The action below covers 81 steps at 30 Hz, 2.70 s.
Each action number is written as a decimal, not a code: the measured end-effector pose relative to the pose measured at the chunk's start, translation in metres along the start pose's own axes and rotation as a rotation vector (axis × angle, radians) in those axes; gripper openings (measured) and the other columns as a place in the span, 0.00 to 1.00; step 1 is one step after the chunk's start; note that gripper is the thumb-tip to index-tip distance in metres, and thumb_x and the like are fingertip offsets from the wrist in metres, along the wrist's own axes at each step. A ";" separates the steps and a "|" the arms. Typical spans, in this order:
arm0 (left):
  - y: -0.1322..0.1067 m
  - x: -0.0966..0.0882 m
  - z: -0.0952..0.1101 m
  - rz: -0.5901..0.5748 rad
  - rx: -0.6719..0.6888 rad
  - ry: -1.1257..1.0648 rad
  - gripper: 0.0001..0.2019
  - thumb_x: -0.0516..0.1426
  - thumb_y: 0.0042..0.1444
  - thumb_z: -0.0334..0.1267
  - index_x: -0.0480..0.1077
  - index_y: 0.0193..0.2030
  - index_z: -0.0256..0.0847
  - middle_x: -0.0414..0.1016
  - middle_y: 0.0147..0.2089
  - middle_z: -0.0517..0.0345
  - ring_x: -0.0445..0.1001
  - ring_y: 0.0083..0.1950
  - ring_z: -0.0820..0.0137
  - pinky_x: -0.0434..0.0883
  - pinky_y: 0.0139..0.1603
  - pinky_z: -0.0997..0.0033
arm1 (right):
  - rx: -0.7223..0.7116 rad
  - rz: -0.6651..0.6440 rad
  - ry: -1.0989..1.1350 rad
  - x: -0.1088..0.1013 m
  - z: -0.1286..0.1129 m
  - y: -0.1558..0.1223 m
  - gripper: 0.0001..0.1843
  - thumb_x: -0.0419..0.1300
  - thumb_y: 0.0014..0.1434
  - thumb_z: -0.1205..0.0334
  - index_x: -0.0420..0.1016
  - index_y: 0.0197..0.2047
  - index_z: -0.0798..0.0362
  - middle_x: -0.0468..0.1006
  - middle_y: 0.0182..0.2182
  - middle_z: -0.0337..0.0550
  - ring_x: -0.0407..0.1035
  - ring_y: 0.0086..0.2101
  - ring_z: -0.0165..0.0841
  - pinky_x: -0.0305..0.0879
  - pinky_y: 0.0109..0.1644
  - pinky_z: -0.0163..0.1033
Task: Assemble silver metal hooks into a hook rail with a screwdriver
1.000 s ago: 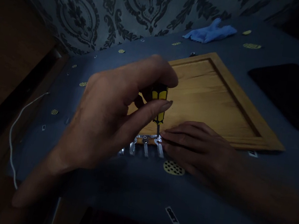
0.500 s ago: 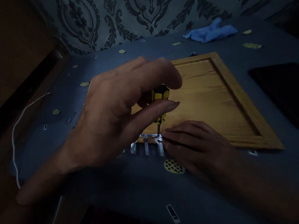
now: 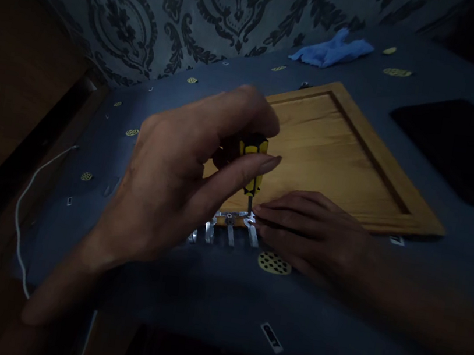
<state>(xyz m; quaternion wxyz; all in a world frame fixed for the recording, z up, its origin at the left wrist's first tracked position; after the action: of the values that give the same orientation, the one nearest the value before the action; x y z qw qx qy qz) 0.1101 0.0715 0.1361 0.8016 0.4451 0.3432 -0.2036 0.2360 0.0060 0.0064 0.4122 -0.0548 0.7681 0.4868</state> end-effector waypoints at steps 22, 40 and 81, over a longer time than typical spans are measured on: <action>0.002 0.003 0.008 -0.117 0.068 -0.017 0.07 0.61 0.67 0.33 0.73 0.49 0.49 0.80 0.48 0.64 0.78 0.48 0.69 0.78 0.43 0.65 | -0.001 -0.032 0.001 0.001 -0.002 0.001 0.10 0.59 0.69 0.69 0.77 0.51 0.51 0.84 0.50 0.46 0.77 0.50 0.38 0.74 0.54 0.50; -0.001 0.001 0.005 -0.126 0.012 0.062 0.07 0.62 0.67 0.42 0.75 0.50 0.49 0.81 0.47 0.62 0.79 0.44 0.66 0.75 0.41 0.62 | 0.030 -0.009 0.035 -0.001 0.000 0.000 0.14 0.60 0.68 0.70 0.77 0.54 0.48 0.85 0.50 0.44 0.78 0.50 0.38 0.76 0.54 0.51; -0.001 0.010 0.012 -0.290 -0.003 0.173 0.11 0.54 0.73 0.42 0.73 0.57 0.47 0.81 0.49 0.63 0.80 0.43 0.69 0.76 0.41 0.69 | 0.002 0.027 0.011 -0.005 -0.002 0.003 0.11 0.57 0.70 0.69 0.76 0.52 0.49 0.85 0.49 0.43 0.77 0.49 0.37 0.76 0.53 0.47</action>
<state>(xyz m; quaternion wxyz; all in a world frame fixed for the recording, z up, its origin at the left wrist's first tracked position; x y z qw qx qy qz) 0.1212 0.0602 0.1324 0.7319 0.4057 0.4718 -0.2777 0.2364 0.0042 0.0127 0.4015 -0.0464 0.7716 0.4912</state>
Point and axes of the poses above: each hand's wrist, its own y-axis towards the middle knuckle, its own x-axis out of the palm, z = x × y, the point moved 8 cm from there along y, towards the middle knuckle
